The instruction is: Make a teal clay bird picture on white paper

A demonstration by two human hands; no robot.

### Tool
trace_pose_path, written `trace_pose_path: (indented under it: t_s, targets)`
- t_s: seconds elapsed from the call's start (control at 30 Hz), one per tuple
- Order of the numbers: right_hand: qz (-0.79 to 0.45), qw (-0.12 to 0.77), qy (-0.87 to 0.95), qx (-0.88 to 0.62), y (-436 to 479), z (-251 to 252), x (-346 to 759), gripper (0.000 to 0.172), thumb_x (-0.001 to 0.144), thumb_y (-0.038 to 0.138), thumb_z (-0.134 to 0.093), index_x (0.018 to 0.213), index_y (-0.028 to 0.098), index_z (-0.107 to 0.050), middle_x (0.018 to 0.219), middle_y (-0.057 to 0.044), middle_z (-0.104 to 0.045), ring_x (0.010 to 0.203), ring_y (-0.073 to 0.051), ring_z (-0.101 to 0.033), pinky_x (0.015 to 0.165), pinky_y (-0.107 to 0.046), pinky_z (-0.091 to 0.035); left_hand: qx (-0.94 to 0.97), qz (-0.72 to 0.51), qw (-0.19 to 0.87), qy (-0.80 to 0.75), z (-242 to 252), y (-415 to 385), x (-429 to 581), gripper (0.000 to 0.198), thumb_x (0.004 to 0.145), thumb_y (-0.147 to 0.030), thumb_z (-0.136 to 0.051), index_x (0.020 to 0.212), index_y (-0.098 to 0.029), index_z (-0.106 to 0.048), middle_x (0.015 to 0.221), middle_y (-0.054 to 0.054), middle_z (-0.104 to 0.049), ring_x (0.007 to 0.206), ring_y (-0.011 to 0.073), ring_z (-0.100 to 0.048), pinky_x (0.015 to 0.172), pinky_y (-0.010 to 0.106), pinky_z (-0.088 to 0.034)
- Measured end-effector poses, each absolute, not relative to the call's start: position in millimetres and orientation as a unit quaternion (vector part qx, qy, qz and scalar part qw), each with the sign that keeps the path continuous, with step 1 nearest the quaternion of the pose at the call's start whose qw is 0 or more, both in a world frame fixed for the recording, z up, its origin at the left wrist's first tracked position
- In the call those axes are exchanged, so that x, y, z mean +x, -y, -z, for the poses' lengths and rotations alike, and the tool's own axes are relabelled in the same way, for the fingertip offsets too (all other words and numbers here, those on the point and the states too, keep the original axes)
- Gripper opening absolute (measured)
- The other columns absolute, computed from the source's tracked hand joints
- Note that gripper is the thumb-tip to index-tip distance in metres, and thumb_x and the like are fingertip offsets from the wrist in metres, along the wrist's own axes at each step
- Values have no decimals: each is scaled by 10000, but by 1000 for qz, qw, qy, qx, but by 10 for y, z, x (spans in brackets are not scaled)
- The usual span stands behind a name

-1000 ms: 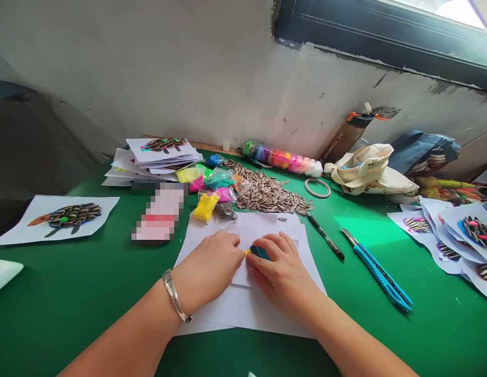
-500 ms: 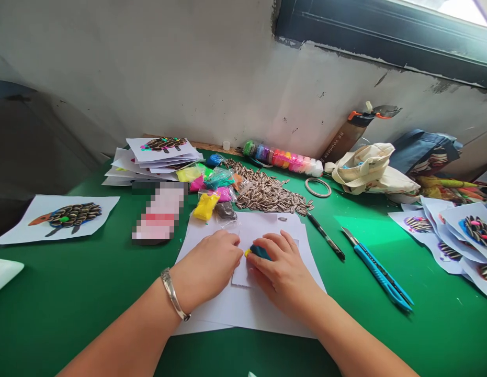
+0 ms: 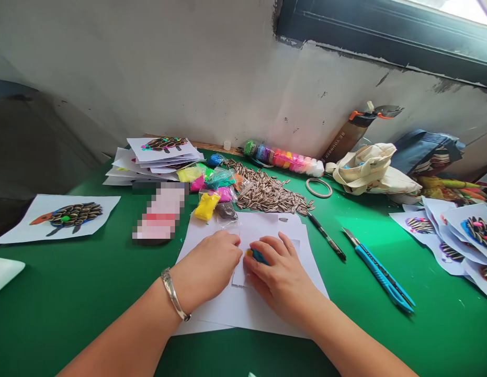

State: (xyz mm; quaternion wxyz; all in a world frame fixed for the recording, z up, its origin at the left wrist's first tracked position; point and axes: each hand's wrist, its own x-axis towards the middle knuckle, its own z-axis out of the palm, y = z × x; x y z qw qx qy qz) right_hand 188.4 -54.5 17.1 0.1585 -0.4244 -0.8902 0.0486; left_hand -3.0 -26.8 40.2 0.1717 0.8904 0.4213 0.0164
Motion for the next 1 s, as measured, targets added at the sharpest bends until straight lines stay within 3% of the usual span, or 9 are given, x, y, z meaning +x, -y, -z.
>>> trace_pose_path:
  t_s: [0.27,0.6,0.83,1.0]
  targets:
    - [-60,166,881,-440,508,-181,1989,277,880,211,-567,1129,283,-663,1279,-116,-571,1157,-300,-480,1022,-622,-297,889,-19,169,-425,-421,274,-39,302,914,-127,-444,673,-153,-623,826,72,-584,799,198,-523,653,304,-430]
    - [-45,132,893,-429,536,-206,1956,203,912,231,-524,1042,269,-675,1187,-70,-627,1199,-311,-461,1060,-651,-216,890,-9,169,-423,-436,271,-30,282,911,-118,-448,683,-157,-609,836,68,-589,807,200,-523,656,302,-432]
    - [-64,146,884,-441,496,-204,2007,262,903,229,-539,1129,290,-656,1296,-99,-564,1186,-306,-463,1032,-649,-268,891,-16,164,-422,-416,272,-36,297,912,-120,-445,670,-157,-611,812,73,-578,805,204,-521,653,309,-433]
    - [-42,130,892,-431,508,-202,1971,225,922,239,-507,1065,279,-676,1214,-78,-619,1183,-316,-468,1041,-652,-239,892,-15,163,-421,-416,279,-34,282,909,-113,-451,675,-158,-602,829,65,-583,810,200,-519,665,308,-434]
